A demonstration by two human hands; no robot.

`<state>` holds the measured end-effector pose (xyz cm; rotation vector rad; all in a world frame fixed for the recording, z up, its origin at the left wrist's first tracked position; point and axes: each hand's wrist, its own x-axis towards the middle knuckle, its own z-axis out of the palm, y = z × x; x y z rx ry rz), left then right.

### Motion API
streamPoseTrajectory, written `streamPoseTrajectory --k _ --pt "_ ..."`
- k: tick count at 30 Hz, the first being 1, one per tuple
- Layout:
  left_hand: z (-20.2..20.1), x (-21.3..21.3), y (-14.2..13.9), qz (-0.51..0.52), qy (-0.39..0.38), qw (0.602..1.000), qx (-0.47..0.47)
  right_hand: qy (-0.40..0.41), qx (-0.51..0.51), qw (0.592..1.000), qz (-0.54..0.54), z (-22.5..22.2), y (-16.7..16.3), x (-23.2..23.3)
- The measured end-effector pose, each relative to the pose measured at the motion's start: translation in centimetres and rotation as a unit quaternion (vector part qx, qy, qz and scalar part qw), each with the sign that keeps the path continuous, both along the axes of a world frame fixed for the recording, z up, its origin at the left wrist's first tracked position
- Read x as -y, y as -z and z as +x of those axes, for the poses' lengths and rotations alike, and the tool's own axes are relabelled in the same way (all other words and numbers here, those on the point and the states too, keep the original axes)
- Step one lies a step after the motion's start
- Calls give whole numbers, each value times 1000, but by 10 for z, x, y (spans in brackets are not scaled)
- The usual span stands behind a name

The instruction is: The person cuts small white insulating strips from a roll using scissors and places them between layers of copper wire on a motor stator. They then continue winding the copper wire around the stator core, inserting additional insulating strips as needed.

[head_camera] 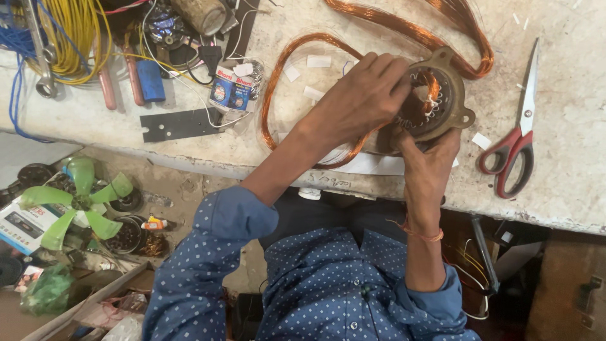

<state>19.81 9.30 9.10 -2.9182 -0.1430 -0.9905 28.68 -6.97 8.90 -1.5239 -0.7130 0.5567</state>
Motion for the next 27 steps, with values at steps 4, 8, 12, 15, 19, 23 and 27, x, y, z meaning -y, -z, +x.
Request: streamPoseTrajectory --k 4,8,12,15,19,23,27 --pt "1 -1 -1 51 9 999 -12 6 -12 1000 -4 0 -1 -2" --pt "0 -2 0 -9 -2 1000 16 -4 9 1000 -6 0 -4 -2" --pt "-1 3 4 -24 -30 999 32 -5 -19 1000 4 -2 -6 -1" --pt "4 5 5 28 -35 999 11 -10 -16 1000 10 -2 -7 -1" --pt "4 4 3 82 -42 996 -21 -17 5 1000 18 -1 -5 0" --pt "-2 6 0 43 -44 997 42 -30 -12 999 38 0 -2 0" --pt "-2 5 -1 26 -25 998 59 -13 11 1000 15 2 2 0"
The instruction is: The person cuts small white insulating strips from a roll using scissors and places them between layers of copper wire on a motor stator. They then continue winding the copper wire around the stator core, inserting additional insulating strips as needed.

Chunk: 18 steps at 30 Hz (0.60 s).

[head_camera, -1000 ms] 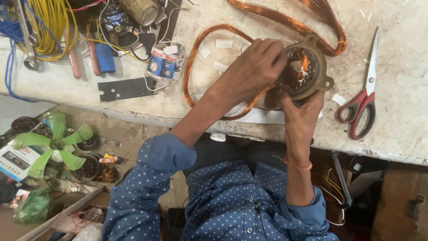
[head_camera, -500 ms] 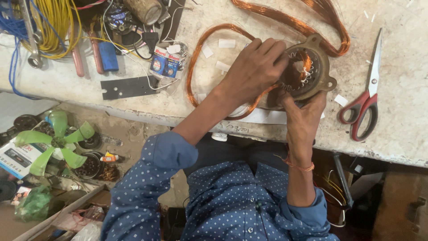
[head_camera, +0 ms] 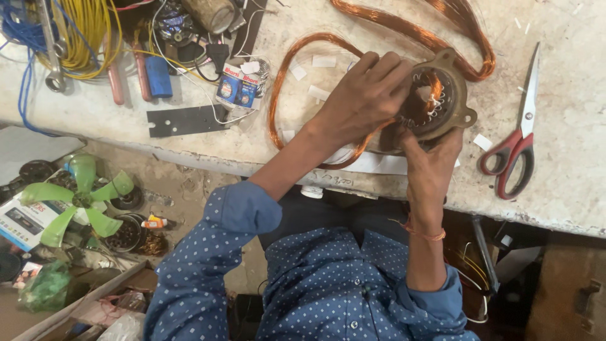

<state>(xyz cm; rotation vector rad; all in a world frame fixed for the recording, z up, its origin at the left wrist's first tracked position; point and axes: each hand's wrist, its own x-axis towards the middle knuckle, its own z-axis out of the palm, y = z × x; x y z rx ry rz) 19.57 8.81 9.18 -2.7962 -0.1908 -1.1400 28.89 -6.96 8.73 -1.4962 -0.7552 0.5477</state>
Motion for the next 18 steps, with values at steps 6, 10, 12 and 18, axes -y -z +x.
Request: streamPoseTrajectory --k 6,10,12,18 --pt "4 -2 9 11 46 999 -22 4 -42 999 8 0 5 0" --pt "8 -6 10 48 78 995 -37 1 -7 1000 4 -1 5 1" --pt "6 -8 8 23 86 996 -27 -9 -22 1000 21 -2 3 1" --pt "-1 -20 -2 -108 59 992 -33 5 -14 1000 -7 -6 -6 0"
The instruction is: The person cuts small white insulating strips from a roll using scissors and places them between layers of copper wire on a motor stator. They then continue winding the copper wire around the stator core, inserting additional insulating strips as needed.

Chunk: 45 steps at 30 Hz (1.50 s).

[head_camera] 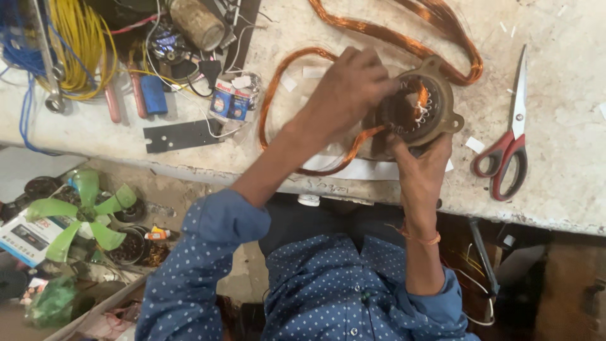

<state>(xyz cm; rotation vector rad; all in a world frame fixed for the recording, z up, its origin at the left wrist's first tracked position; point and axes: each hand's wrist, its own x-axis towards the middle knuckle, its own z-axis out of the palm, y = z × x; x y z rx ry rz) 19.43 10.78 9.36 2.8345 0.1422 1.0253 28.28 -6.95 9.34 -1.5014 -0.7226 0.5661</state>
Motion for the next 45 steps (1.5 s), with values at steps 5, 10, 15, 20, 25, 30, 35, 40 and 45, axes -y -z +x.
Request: streamPoseTrajectory --k 5,10,15,20,25,30,35,40,45 --pt "19 -17 -5 -102 28 994 -22 -16 -23 1000 9 -1 -7 1" --pt "30 -15 -5 -90 -2 995 -35 -11 -22 1000 -9 -1 -10 -1" --pt "28 -6 -6 -62 -38 997 -14 -19 -31 999 16 -1 -8 2" --pt "17 8 -4 -64 -56 996 8 -16 -56 998 31 3 1 0" --pt "15 14 0 -151 -78 985 20 0 -23 1000 13 5 8 -1" --pt "22 9 6 -189 -72 979 37 7 -9 1000 12 1 7 0" --pt "25 10 11 -159 -85 983 31 5 6 1000 -9 1 3 0" --pt "22 14 10 -141 -89 986 21 6 -24 1000 -17 5 5 1" --pt "19 15 6 -139 -92 986 7 -15 -3 1000 8 9 7 0"
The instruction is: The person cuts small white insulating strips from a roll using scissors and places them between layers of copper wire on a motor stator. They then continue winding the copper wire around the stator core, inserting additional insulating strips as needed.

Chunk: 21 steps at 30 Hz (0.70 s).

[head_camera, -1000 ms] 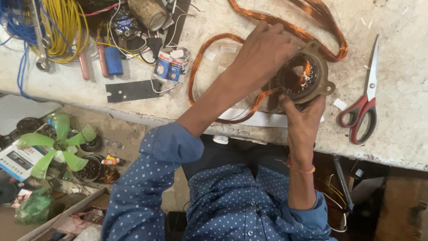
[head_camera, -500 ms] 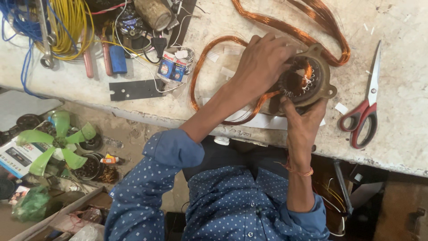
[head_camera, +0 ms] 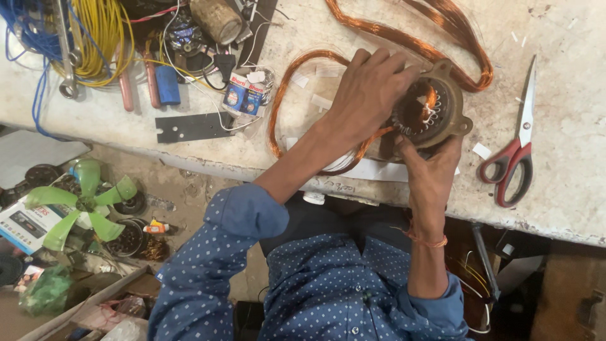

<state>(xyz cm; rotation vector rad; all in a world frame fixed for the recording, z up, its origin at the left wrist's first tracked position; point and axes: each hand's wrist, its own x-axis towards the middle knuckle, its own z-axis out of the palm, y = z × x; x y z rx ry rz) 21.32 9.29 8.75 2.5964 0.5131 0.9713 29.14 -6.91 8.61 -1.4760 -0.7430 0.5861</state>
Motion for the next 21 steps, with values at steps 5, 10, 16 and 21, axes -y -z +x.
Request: streamPoseTrajectory --k 5,10,16,21 --pt "-3 -5 -9 13 26 999 -29 -8 -10 1000 6 0 -4 1" --pt "-32 10 -22 15 51 999 4 -16 20 1000 -3 2 -8 -1" --pt "-62 55 -35 -187 27 982 -19 -10 -4 1000 -15 1 -12 1" --pt "-71 80 -41 -185 15 980 -70 -4 -32 999 -11 4 -20 2"
